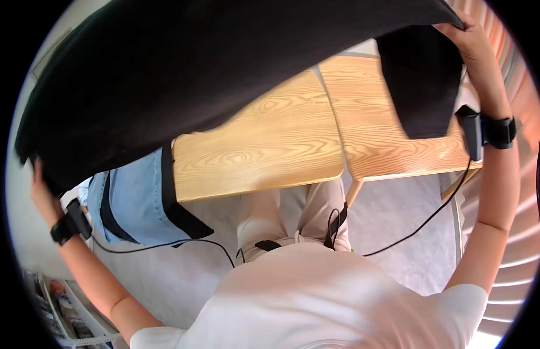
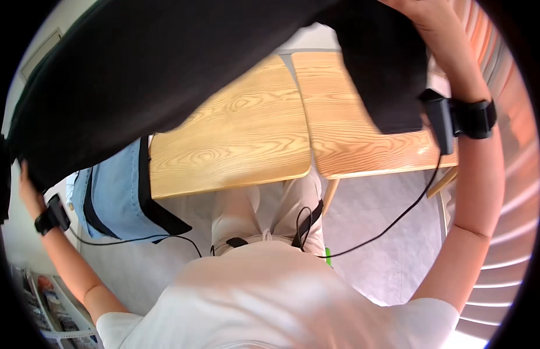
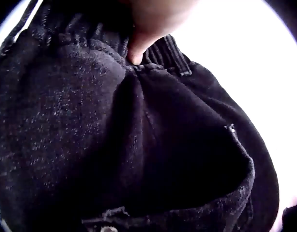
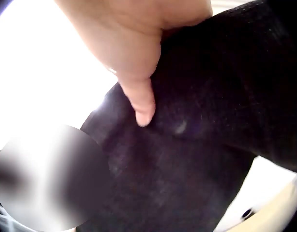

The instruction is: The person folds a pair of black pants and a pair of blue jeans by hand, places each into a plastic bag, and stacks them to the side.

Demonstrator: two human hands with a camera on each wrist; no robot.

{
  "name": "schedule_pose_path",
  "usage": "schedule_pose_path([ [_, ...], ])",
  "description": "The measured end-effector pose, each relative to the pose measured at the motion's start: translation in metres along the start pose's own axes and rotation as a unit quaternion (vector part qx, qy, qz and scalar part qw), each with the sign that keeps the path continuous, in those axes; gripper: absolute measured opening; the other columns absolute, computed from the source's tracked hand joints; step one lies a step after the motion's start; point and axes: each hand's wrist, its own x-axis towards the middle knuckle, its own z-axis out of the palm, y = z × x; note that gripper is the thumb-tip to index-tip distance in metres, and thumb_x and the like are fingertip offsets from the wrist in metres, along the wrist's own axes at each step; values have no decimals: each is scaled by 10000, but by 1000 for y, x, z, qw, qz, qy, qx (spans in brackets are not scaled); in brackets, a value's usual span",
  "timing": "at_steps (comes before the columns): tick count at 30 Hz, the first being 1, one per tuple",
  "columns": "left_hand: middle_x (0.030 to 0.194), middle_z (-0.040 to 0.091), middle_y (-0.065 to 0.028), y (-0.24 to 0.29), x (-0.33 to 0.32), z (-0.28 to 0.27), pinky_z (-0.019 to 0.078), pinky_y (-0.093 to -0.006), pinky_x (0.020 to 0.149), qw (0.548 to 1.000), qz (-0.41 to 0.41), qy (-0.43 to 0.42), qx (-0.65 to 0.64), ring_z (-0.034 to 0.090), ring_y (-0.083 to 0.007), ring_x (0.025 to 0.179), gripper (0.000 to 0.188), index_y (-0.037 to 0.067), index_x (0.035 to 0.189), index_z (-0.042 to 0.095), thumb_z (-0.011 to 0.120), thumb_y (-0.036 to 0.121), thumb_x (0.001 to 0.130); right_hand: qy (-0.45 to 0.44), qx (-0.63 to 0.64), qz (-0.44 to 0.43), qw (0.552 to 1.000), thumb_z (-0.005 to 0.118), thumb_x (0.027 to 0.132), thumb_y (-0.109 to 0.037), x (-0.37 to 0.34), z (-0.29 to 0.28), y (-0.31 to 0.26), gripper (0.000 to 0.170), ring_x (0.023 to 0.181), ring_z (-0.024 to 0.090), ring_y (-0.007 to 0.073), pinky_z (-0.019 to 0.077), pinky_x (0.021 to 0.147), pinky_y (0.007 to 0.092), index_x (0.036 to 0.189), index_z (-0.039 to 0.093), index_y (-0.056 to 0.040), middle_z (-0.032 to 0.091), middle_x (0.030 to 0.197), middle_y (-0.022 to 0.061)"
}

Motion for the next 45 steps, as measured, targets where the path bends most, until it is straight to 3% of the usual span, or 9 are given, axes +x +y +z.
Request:
schedule_pose_path([
  [3,979,646,-119,107,-34,126,498,-290,796,927,-277,-104,-232,634,-191,882,393,-29,1034,615,681,303,834,-13,-122,102,987,668,831,-186,-8,-53,18,295,798,599,64,462,754,204,1049,634,9,653,894,1],
  [8,905,661,-95,74,-70,223,498,-281,719,864,-358,-289,-203,634,-176,774,371,-26,962,620,704,302,811,-26,-366,66,928,749,714,-323,-13,-60,119,467,807,632,214,477,730,332,1012,652,24,669,810,146],
  [12,880,668,-102,64,-118,245,505,-291,689,836,-403,-311,-204,645,-192,747,315,-31,960,619,698,237,816,-251,-279,241,895,747,707,-353,4,1,142,493,884,631,261,468,774,355,972,642,49,676,857,155],
  [16,850,670,-105,0,-141,245,507,-304,632,813,-466,-305,-168,642,-191,709,271,-43,917,632,693,202,817,-285,-259,181,905,748,716,-278,4,70,226,413,845,611,254,471,756,368,991,644,12,666,911,128],
  [22,888,657,-129,-159,-159,218,466,-366,722,841,-395,-343,140,603,-207,784,499,-109,1006,614,743,309,765,-165,-189,257,933,683,783,-214,-5,52,239,246,845,620,189,486,765,313,942,666,-27,669,875,97],
  [24,960,651,-140,-124,-144,216,469,-358,766,769,-468,-421,110,607,-220,841,577,-109,1096,576,744,332,764,-149,-237,267,922,677,789,-230,-25,26,238,250,822,624,191,486,752,317,926,672,-21,672,870,106],
  [32,1000,647,-168,-162,-142,220,462,-369,805,753,-443,-458,161,612,-248,891,621,-123,1123,554,723,370,785,67,-178,608,771,660,821,-386,-117,-22,300,432,694,516,125,414,580,262,1015,618,-2,578,806,47],
  [43,1047,637,-253,-168,-138,223,453,-420,852,720,-279,-508,381,610,-353,1019,636,-87,1071,610,634,492,811,97,-176,648,734,786,724,-302,-92,-14,342,529,805,599,222,470,591,371,1100,597,18,628,1061,116],
  [45,1040,632,-266,-161,-134,225,451,-436,829,714,-257,-515,400,609,-363,1012,612,-88,1053,614,600,483,835,107,25,620,777,734,786,-200,-108,-42,366,403,802,637,228,525,663,354,1071,597,50,660,1008,128],
])
